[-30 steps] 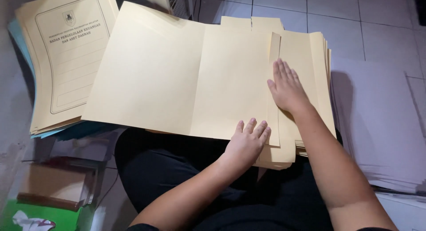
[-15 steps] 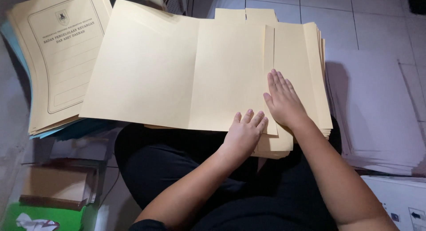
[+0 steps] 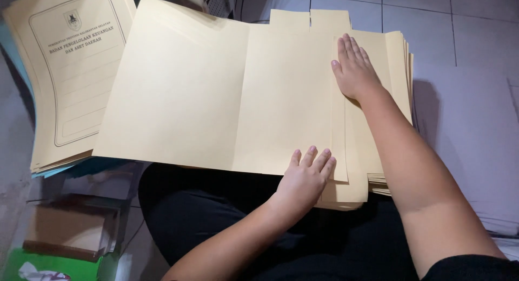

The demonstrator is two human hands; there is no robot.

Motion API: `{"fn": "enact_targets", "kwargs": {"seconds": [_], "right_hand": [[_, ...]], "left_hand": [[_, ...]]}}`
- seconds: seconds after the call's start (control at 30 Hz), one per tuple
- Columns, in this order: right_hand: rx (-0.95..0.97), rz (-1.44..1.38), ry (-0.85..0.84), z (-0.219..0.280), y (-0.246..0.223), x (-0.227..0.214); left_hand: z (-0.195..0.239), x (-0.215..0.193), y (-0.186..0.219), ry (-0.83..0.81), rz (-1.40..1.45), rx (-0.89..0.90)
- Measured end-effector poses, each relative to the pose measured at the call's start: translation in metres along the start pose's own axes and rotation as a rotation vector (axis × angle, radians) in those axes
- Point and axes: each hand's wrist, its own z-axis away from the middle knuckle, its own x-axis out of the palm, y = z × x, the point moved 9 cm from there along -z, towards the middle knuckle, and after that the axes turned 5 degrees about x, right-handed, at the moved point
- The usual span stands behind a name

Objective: The person sits on the floor and repeatedly folds large beige folders in half by hand. They smooth the crease with both hands, then place the folded folder onto a growing stack on their lap. The person continues this process for multiple folders throughout the video.

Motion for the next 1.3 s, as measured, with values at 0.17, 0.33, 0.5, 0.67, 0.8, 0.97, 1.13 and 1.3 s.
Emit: {"fn": "enact_targets", "kwargs": {"seconds": [0.17, 0.33, 0.5, 0.67, 0.8, 0.97, 1.13, 1.3], "right_hand": [[0.027, -0.003, -0.012, 0.02, -0.002, 0.003], [-0.073, 0.021, 0.023, 0.09, -0.013, 0.019], [-0.088, -0.55, 0.112, 0.161, -0.009, -0.008], [-0.063, -1.125, 0.552, 0.227, 0.067, -0.012], [0.331, -1.509, 0.506, 0.26, 0.06, -0.027], [0.511, -1.358, 0.613, 0.289, 0.088, -0.045], [0.392, -1.117, 0.838, 0.282, 0.108, -0.058], [0.164, -0.894, 0.7, 0.198, 0.103, -0.021]], "left_hand": [[0.001, -0.004, 0.001, 0.039, -0.002, 0.002], [-0.01, -0.026, 0.001, 0.148, -0.046, -0.08], [-0.003, -0.109, -0.004, 0.466, 0.168, -0.077], [0.057, -0.223, 0.016, 0.769, 0.309, 0.114], [0.071, -0.248, 0.037, 0.642, 0.737, 0.284], [0.075, -0.261, 0.006, 0.774, 0.869, 0.217], [0.071, -0.252, -0.085, 0.984, 0.79, -0.288], [0.029, -0.156, -0.221, 0.973, 1.072, -0.597]]}}
